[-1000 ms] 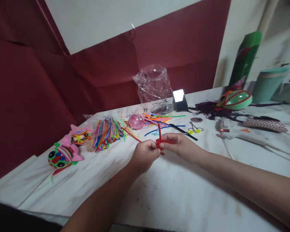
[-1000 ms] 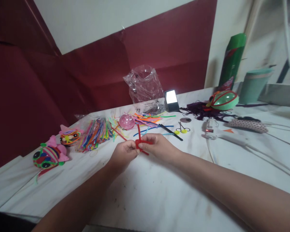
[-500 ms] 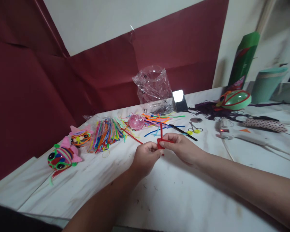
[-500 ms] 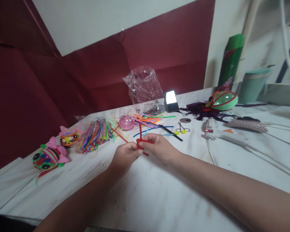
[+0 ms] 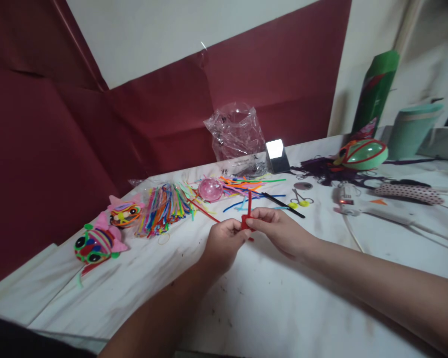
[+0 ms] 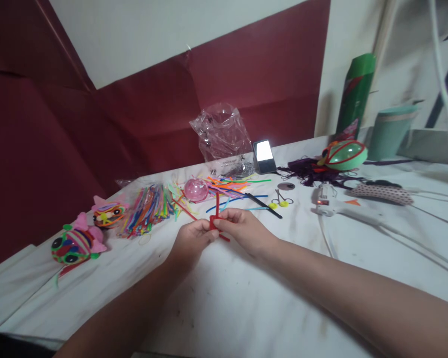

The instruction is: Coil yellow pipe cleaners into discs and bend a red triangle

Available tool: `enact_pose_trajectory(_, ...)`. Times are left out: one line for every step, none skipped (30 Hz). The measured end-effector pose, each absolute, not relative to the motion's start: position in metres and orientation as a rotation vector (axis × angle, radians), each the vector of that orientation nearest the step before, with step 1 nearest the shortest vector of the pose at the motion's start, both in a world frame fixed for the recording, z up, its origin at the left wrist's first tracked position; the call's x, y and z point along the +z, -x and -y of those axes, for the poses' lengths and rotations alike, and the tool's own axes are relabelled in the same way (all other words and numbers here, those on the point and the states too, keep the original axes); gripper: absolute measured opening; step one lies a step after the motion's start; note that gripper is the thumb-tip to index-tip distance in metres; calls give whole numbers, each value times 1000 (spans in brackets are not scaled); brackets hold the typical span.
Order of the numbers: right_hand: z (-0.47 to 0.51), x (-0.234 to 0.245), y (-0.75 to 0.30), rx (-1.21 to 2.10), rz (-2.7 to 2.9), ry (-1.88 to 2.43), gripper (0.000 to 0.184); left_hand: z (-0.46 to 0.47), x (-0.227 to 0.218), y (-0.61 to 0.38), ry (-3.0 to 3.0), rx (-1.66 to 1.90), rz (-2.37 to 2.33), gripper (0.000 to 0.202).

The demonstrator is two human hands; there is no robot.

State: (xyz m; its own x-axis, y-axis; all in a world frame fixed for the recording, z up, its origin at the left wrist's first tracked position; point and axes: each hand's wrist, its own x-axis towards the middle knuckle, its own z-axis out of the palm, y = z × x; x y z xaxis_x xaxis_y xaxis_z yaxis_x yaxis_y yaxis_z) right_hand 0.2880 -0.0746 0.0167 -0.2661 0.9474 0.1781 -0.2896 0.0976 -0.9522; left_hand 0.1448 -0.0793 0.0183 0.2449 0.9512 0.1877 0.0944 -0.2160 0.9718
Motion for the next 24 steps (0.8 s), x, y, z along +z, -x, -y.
enact_pose_trajectory(74, 17, -289, 1423, 1271, 741, 21, 79, 19, -144, -1549, 1105, -1002, 15)
enact_pose_trajectory(73, 17, -289, 1411, 1279, 740, 21, 78, 20, -144, -1551, 1090, -1001, 16)
enact_pose_trajectory(71, 16, -290, 1391, 1293, 748, 22, 78, 20, -143, -1559, 1074, -1005, 16)
enact_pose_trajectory(70, 16, -291, 1369, 1312, 762, 22, 77, 20, -143, -1573, 1058, -1012, 16)
enact_pose_trajectory(69, 15, -292, 1347, 1336, 781, 22, 76, 20, -143, -1588, 1046, -1022, 16)
enact_pose_trajectory(68, 14, -293, 1323, 1361, 800, 23, 76, 19, -143, -1604, 1041, -1033, 15)
enact_pose_trajectory(67, 14, -293, 1299, 1384, 815, 24, 75, 18, -143, -1617, 1043, -1044, 15)
enact_pose_trajectory(67, 13, -294, 1276, 1402, 823, 24, 74, 17, -143, -1625, 1049, -1054, 15)
enact_pose_trajectory(67, 13, -293, 1254, 1414, 824, 25, 74, 15, -143, -1625, 1055, -1060, 15)
enact_pose_trajectory(67, 13, -293, 1232, 1421, 826, 26, 73, 14, -144, -1619, 1062, -1057, 15)
enact_pose_trajectory(68, 13, -293, 1212, 1426, 831, 27, 73, 12, -144, -1609, 1073, -1044, 14)
enact_pose_trajectory(69, 14, -292, 1195, 1433, 839, 27, 73, 11, -145, -1595, 1088, -1025, 15)
enact_pose_trajectory(70, 14, -291, 1180, 1445, 848, 27, 72, 10, -146, -1581, 1106, -1005, 15)
enact_pose_trajectory(71, 14, -290, 1164, 1460, 859, 27, 72, 9, -146, -1568, 1122, -986, 15)
enact_pose_trajectory(72, 14, -290, 1148, 1477, 870, 27, 72, 9, -147, -1554, 1140, -973, 15)
enact_pose_trajectory(73, 14, -289, 1134, 1492, 878, 27, 73, 9, -147, -1540, 1156, -967, 14)
enact_pose_trajectory(73, 15, -288, 1122, 1501, 883, 27, 73, 9, -147, -1527, 1165, -968, 14)
enact_pose_trajectory(74, 15, -288, 1118, 1504, 888, 26, 73, 10, -147, -1514, 1166, -972, 14)
enact_pose_trajectory(74, 15, -288, 1123, 1500, 891, 25, 74, 11, -147, -1503, 1159, -978, 14)
enact_pose_trajectory(74, 15, -288, 1138, 1491, 893, 25, 74, 12, -146, -1495, 1147, -985, 15)
enact_pose_trajectory(74, 15, -288, 1160, 1479, 891, 25, 74, 13, -146, -1489, 1132, -991, 15)
enact_pose_trajectory(74, 15, -289, 1186, 1466, 887, 24, 75, 14, -145, -1487, 1114, -999, 16)
enact_pose_trajectory(73, 15, -289, 1211, 1455, 885, 24, 75, 15, -145, -1486, 1101, -1006, 16)
enact_pose_trajectory(72, 15, -290, 1233, 1447, 886, 24, 75, 16, -145, -1487, 1092, -1013, 16)
